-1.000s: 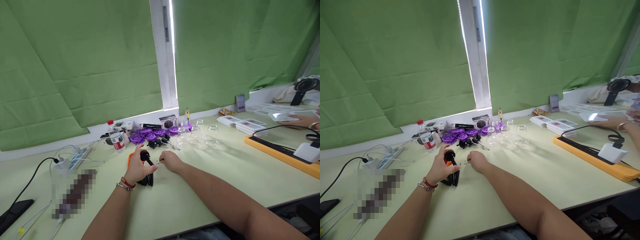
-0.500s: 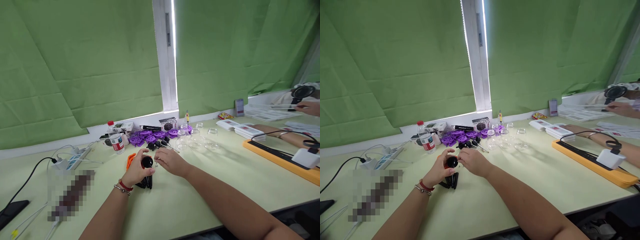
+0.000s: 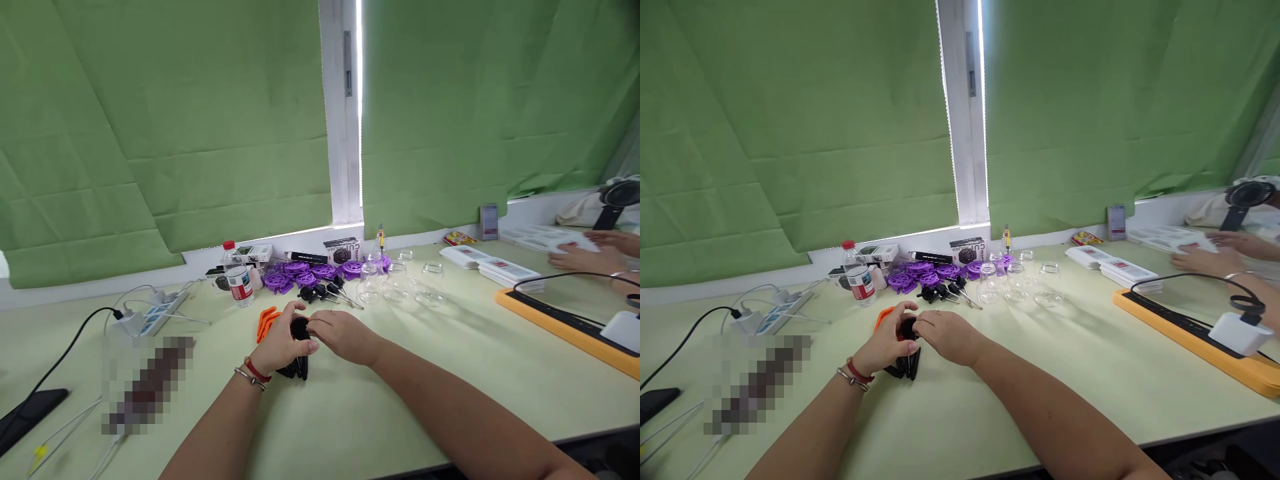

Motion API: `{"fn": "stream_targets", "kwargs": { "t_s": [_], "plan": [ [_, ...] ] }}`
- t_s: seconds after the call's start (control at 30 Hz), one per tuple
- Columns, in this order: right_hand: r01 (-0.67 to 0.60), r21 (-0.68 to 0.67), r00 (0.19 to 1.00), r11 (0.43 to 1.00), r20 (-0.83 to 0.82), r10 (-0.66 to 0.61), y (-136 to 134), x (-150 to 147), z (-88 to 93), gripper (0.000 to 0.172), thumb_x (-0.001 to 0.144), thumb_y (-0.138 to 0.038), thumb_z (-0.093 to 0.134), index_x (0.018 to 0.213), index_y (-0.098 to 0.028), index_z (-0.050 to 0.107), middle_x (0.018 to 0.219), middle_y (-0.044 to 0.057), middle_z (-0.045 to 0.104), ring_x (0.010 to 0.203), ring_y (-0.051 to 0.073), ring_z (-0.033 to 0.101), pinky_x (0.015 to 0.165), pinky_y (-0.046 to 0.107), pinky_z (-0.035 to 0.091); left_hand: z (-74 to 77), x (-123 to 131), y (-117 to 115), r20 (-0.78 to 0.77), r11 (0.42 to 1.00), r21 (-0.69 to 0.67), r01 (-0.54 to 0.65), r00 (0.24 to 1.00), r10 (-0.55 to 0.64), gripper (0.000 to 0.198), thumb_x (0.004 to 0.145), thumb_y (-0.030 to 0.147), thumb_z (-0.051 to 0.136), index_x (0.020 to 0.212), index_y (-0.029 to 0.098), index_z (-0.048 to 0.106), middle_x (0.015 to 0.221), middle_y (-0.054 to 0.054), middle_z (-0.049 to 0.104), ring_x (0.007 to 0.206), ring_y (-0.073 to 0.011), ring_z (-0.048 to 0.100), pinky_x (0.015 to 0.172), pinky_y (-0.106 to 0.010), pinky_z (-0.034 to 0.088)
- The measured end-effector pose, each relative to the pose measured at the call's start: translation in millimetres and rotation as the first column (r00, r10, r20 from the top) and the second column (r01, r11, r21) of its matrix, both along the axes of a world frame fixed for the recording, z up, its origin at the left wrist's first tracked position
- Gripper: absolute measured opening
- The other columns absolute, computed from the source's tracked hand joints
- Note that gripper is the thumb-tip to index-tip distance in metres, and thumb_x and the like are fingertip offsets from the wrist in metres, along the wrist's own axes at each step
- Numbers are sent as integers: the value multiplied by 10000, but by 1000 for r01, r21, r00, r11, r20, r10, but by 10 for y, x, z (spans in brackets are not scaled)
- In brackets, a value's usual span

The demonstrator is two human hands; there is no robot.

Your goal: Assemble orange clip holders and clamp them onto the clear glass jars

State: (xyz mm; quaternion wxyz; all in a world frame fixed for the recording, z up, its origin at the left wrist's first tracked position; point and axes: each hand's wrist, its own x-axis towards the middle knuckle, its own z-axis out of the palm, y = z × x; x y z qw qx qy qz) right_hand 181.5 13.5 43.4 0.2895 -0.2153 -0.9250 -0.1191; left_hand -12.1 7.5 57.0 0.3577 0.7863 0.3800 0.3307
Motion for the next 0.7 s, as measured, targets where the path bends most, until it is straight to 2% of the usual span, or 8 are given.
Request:
{"fn": "stream_targets", "kwargs": {
  "t_s": [0.13,0.33,0.53,0.7],
  "plan": [
    [-20,57,1000,998,-15,21,31,7,-46,188,906,-100,371,980,-146,537,905,81,603,773,170,534,641,283,406,5,6,1,-19,1000,-26,4,1000,-5,675,645,435,708,1157,222,324,959,-33,568,807,-174,545,733,-331,455],
    [-39,39,999,998,-36,40,35,20,-35,186,907,-95,371,957,-151,541,914,78,611,753,156,530,636,272,399,12,13,-14,-31,1000,-24,18,999,-18,679,642,460,708,1144,217,321,940,-29,567,800,-170,530,739,-324,448],
    [-47,43,998,998,-46,49,43,29,-16,156,909,-114,405,903,-159,554,886,58,618,710,142,518,610,261,378,33,29,-24,-57,999,-29,17,998,-18,679,627,440,722,1134,217,329,941,-25,560,806,-170,526,740,-320,450],
    [-62,38,997,997,-32,64,42,33,-5,160,919,-128,413,877,-163,564,877,46,628,743,142,531,644,261,386,42,40,-25,-82,1000,-24,1,997,-3,663,609,380,727,1121,223,338,944,-17,561,794,-165,523,730,-314,448]
  ]
}}
